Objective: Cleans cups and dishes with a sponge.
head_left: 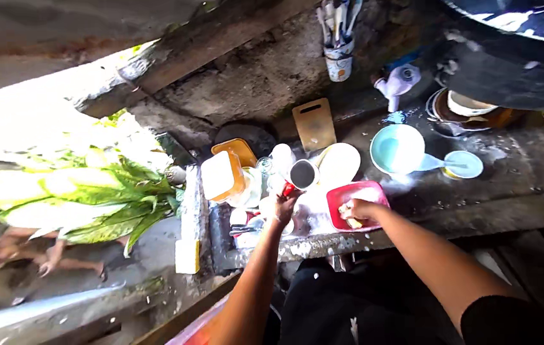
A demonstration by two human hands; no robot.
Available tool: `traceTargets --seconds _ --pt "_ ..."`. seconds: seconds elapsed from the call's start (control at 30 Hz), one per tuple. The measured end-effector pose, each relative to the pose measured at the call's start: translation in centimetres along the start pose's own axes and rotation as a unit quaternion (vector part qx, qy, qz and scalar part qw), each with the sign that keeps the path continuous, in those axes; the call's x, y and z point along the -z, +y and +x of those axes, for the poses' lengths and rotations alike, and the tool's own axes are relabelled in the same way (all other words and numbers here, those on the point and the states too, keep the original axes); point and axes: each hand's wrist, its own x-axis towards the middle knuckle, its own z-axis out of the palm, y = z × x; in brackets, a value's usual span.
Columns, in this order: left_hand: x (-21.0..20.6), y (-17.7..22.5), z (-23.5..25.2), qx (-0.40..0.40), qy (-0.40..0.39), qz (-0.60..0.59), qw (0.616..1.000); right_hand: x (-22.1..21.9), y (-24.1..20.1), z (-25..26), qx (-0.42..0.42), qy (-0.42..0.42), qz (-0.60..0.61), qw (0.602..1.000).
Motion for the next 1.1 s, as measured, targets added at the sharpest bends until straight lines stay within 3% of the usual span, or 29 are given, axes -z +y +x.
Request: traceTargets --seconds 0.07,0.13,0.2,0.23,0.27,0.37,0.47,0.57,0.63,0.73,0.83,0.9,1.0,1.1 --pt "0.7 -0.2 -1.5 0.005 0.014 0.001 1.0 0.1 0.9 -0.8 0.017 0.023 0.274 0.961" --pt "1.3 0.0 -2.6 0.013 0.015 -0.018 1.0 0.5 0.2 -3.3 0.09 0.01 0.517 0.851" --pt "1.9 0.0 -3.2 0.017 0.009 -0.018 1.0 1.2 -2.0 -5.6 0.192 -0.034 0.646 0.738" --pt "2.1 -0.3 -3.6 0.023 0.0 -0.012 1.0 1.2 -4.0 -7.2 0.225 -0.022 0.66 0.717" --pt "2.1 -0.5 -4.0 0.033 -0.006 -0.006 0.999 1.0 -6.3 -8.8 0.245 0.013 0.653 0.716" --pt "1.0 -1.5 -4.2 0.068 -0.013 0.018 0.997 -0.2 -13.1 -12.5 0.331 0.144 0.51 0.781" --pt "-0.7 -2.0 -4.1 0.077 -0.022 0.031 0.996 -0.9 -16.4 -10.9 0.439 0.256 0.317 0.8" --pt "-2.3 -1.9 -4.1 0.076 -0.032 0.02 0.996 -1.2 -18.7 -10.3 0.343 0.384 0.135 0.847" --pt "-2.8 -1.9 -3.9 0.086 -0.037 0.023 0.995 -1.5 -19.5 -9.7 0.268 0.393 0.025 0.879" --pt "-3.0 -1.3 -3.6 0.126 -0.046 0.053 0.99 -2.4 -18.7 -7.9 0.217 0.347 -0.102 0.907" --pt "-2.5 -2.2 -3.4 0.134 -0.031 0.062 0.989 -2.6 -16.7 -8.1 0.297 0.276 -0.139 0.903" --pt "-1.6 -3.5 -3.7 0.129 -0.036 0.09 0.987 -1.6 -14.0 -8.6 0.329 0.307 -0.081 0.889" --pt "-0.1 -5.0 -5.2 0.142 -0.023 0.07 0.987 -0.1 -8.8 -8.8 0.209 0.384 -0.083 0.896" --pt "1.1 -5.5 -6.5 0.148 -0.001 0.026 0.989 -0.7 -4.5 -7.5 0.074 0.309 -0.193 0.928"
